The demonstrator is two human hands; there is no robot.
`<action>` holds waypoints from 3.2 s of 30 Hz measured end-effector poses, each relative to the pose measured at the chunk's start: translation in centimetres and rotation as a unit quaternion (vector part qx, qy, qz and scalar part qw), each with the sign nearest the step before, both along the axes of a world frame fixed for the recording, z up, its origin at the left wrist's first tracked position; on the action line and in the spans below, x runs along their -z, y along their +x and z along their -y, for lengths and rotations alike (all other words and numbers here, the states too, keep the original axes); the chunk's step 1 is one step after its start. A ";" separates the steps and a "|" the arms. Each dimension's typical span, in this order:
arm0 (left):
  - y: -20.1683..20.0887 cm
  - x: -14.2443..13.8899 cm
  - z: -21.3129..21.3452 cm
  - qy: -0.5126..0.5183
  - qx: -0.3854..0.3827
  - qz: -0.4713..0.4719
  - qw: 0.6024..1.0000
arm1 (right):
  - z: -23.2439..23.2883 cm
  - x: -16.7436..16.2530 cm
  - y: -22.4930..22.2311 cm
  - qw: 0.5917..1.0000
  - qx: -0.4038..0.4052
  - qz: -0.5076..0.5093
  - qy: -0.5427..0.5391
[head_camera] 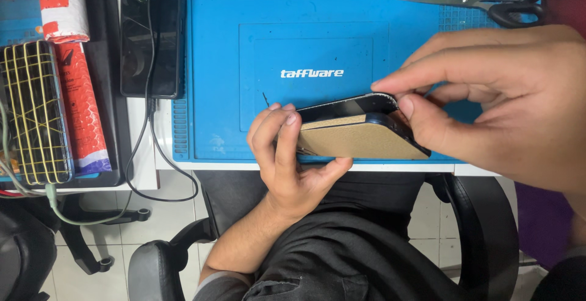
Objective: The person holds a smartphone with a tan wallet-style case and pries open the back cover, working around the edges with their fingers to separate the cover from the phone body. They rotate the phone repeatedly to reach different edges and continue prying until the back cover is loosened.
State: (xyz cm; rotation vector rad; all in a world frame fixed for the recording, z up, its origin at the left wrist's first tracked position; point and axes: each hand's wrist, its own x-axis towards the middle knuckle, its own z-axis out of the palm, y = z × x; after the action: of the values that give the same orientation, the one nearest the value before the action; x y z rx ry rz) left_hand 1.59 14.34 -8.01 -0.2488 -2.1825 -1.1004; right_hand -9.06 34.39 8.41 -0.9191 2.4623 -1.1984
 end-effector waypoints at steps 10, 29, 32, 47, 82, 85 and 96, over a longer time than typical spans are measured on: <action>0.1 0.1 0.0 0.011 0.005 0.009 1.000 | 0.3 -0.2 0.0 0.998 -0.006 -0.052 0.028; -0.1 0.1 0.4 0.050 0.052 -0.009 0.997 | -2.4 2.6 -2.8 0.992 -0.055 -0.115 -0.012; -0.1 0.0 0.4 0.052 0.056 -0.002 0.997 | -2.2 1.7 -2.3 0.996 -0.044 -0.070 -0.039; -0.2 -0.4 0.2 0.039 0.044 0.002 0.998 | -0.7 0.9 -0.6 0.999 -0.004 0.035 -0.018; 0.0 -0.2 0.3 0.032 0.030 0.008 0.999 | -3.0 2.1 -1.1 0.999 -0.003 0.041 -0.004; 0.0 -0.1 0.3 0.029 0.032 0.006 0.999 | -2.8 2.1 -0.8 0.999 -0.025 0.033 -0.004; 0.2 0.1 0.2 0.005 0.026 -0.006 1.000 | -0.5 0.5 0.0 0.999 0.019 0.036 0.007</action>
State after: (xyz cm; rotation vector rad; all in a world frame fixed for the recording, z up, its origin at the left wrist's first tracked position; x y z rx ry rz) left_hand 1.75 14.15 -8.13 -0.3088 -2.1695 -1.1350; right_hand -9.01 34.88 7.93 -0.8142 2.4375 -1.2038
